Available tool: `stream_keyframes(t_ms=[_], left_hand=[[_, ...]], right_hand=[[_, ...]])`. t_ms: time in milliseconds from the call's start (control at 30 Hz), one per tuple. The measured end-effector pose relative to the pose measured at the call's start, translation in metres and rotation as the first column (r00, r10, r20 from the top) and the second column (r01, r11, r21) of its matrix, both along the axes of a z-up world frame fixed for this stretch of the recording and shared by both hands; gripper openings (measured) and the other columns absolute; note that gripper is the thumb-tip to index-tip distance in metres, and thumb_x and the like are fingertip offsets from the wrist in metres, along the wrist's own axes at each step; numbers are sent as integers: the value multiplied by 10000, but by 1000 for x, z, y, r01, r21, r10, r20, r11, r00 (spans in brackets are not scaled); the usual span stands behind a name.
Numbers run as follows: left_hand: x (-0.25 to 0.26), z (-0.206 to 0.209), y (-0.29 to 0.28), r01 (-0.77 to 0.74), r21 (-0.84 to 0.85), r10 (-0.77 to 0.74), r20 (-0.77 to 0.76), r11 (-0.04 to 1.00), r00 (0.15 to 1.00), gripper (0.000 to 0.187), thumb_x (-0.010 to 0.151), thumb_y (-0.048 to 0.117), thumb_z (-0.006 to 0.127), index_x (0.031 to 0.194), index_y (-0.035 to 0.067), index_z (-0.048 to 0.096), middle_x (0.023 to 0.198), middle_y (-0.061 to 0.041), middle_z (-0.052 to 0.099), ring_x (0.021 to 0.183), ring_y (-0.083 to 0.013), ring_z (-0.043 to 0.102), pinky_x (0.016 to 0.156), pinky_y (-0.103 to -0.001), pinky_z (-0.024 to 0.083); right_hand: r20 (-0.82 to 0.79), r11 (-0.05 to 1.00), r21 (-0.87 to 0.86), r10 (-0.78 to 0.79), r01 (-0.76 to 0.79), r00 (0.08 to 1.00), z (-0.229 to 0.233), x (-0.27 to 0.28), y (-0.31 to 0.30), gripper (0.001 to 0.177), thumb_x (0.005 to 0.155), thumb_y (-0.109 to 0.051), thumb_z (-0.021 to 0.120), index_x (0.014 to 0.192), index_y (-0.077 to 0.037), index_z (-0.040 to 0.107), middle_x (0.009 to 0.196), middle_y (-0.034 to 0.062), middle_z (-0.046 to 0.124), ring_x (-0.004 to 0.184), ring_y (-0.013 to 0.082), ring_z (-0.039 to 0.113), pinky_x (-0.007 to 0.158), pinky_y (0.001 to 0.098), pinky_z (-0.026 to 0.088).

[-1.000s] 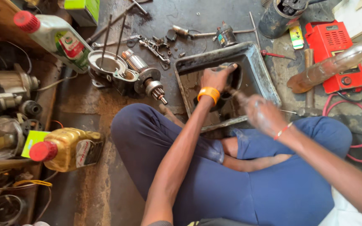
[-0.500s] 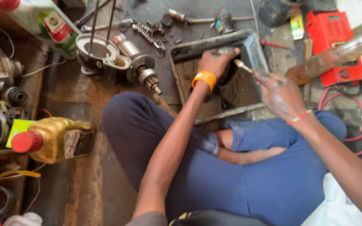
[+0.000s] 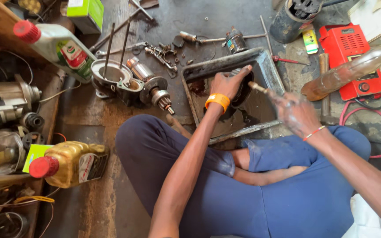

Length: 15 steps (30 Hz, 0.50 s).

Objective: The person pours liquid from a plastic bottle into a metal tray containing a mechanical part, then uses a brush to scrub the part while it sits in the liquid. The person repeatedly dips the part and brush into the liquid and scrubs the interior surfaces.

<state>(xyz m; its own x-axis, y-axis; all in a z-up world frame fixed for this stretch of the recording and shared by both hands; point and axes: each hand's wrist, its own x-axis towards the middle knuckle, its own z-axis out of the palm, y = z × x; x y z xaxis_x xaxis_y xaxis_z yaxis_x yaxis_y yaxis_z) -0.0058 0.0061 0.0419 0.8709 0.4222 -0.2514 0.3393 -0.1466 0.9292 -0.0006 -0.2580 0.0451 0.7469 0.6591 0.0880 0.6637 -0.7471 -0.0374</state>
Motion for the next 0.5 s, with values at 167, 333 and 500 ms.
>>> stream_keyframes(t_ms=[167, 333, 500], left_hand=[[-3, 0, -18, -99, 93, 89, 103, 991, 991, 940, 632, 808, 719, 939, -80, 750, 933, -316, 733, 919, -398, 740, 836, -461, 550], [-10, 6, -18, -94, 88, 88, 72, 992, 994, 962, 637, 800, 695, 1021, -79, 766, 1012, -315, 751, 1007, -401, 744, 902, -445, 552], [-10, 15, -15, 10, -26, -11, -35, 1000, 999, 940, 603, 785, 674, 1013, -52, 799, 1039, -297, 780, 1005, -391, 758, 920, -453, 555]], right_hand=[[-172, 952, 292, 150, -95, 974, -2, -42, 19, 219, 935, -114, 630, 1130, -52, 708, 982, 184, 706, 854, 376, 686, 727, 437, 560], [-93, 889, 409, 267, -208, 959, -5, -45, 26, 229, 966, -122, 609, 1157, -52, 716, 929, 192, 693, 810, 392, 680, 717, 440, 553], [127, 994, -105, 27, -14, 992, 10, -1, 0, 199, 981, -163, 581, 1088, -78, 727, 828, 147, 672, 728, 336, 676, 651, 447, 541]])
